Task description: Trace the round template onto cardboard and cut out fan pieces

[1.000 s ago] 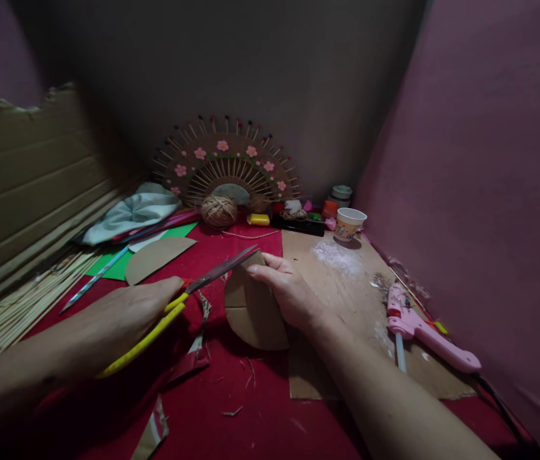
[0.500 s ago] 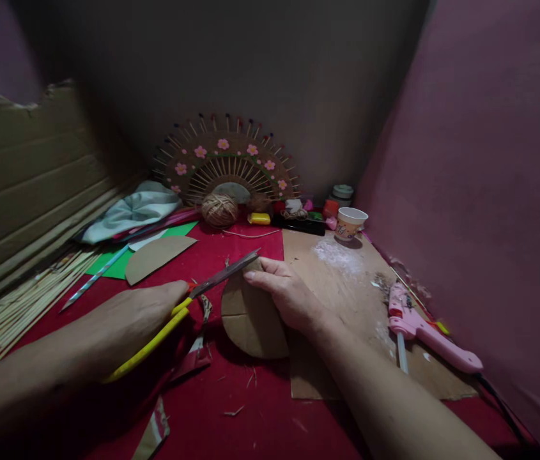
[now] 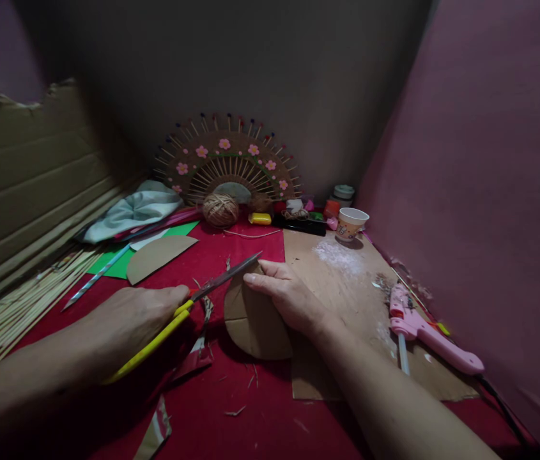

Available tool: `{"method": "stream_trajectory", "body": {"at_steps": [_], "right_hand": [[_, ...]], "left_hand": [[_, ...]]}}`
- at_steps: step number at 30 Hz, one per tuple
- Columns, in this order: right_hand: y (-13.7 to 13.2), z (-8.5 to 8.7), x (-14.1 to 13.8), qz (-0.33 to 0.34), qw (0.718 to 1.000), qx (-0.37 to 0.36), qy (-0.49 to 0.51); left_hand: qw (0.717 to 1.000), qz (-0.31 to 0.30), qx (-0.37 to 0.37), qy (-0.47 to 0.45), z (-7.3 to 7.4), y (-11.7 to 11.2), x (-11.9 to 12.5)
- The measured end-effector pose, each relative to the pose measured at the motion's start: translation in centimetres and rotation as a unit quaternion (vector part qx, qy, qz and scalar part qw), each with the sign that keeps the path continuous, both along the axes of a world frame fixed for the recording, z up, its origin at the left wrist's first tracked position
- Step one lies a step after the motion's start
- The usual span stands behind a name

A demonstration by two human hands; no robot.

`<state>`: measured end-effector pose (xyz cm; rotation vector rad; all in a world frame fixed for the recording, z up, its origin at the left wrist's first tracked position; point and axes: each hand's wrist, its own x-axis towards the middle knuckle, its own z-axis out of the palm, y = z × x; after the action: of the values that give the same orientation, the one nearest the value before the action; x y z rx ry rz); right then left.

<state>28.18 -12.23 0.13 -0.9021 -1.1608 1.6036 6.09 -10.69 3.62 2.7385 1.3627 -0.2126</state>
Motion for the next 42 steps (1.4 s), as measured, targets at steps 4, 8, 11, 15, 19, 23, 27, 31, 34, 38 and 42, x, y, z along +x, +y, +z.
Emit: {"method": "stream_trajectory", "body": {"at_steps": [4, 8, 11, 15, 19, 23, 27, 31, 34, 38, 42], "right_hand": [[-0.1, 0.1, 0.0, -0.007, 1.000, -0.001, -0.004], [-0.3, 0.5, -0.2, -0.027, 0.999, -0.008, -0.017], [-0.4, 0.9, -0.3, -0.041, 0.999, -0.009, -0.026], [-0.4, 1.5, -0.4, -0.060, 0.998, -0.005, -0.025], [-0.5, 1.9, -0.4, -0.082, 0.996, -0.003, -0.031], [-0.3, 1.6, -0.2, -0.069, 0.998, -0.001, 0.008], [0.0, 0.9, 0.0, -0.036, 0.999, 0.023, 0.016], [-0.1, 0.6, 0.0, -0.044, 0.999, 0.019, -0.013], [-0.1, 0.6, -0.2, -0.049, 0.999, 0.017, -0.004], [-0.1, 0.6, -0.3, -0.045, 0.999, 0.023, 0.006], [-0.1, 0.7, -0.3, -0.044, 0.999, 0.026, 0.017]], "left_hand": [[1.000, -0.014, 0.013, -0.004, 0.1, 0.0, -0.2], [0.999, -0.007, 0.034, -0.004, 0.1, -0.1, 0.0], [0.999, 0.018, 0.030, -0.014, 0.2, 0.1, 0.0], [0.997, 0.048, 0.012, -0.062, 0.4, 0.8, -0.6], [0.992, 0.060, -0.013, -0.107, 0.6, 0.7, -0.8], [0.994, 0.047, -0.038, -0.086, 0.4, 0.1, -0.3], [0.996, 0.033, -0.034, -0.070, 0.1, -0.1, 0.1], [0.996, 0.023, -0.037, -0.084, 0.1, -0.2, 0.1], [0.996, 0.019, -0.036, -0.085, 0.3, -0.3, 0.0], [0.995, 0.024, -0.042, -0.082, 0.5, -0.4, 0.0], [0.996, 0.029, -0.036, -0.082, 0.7, -0.3, 0.0]]}}
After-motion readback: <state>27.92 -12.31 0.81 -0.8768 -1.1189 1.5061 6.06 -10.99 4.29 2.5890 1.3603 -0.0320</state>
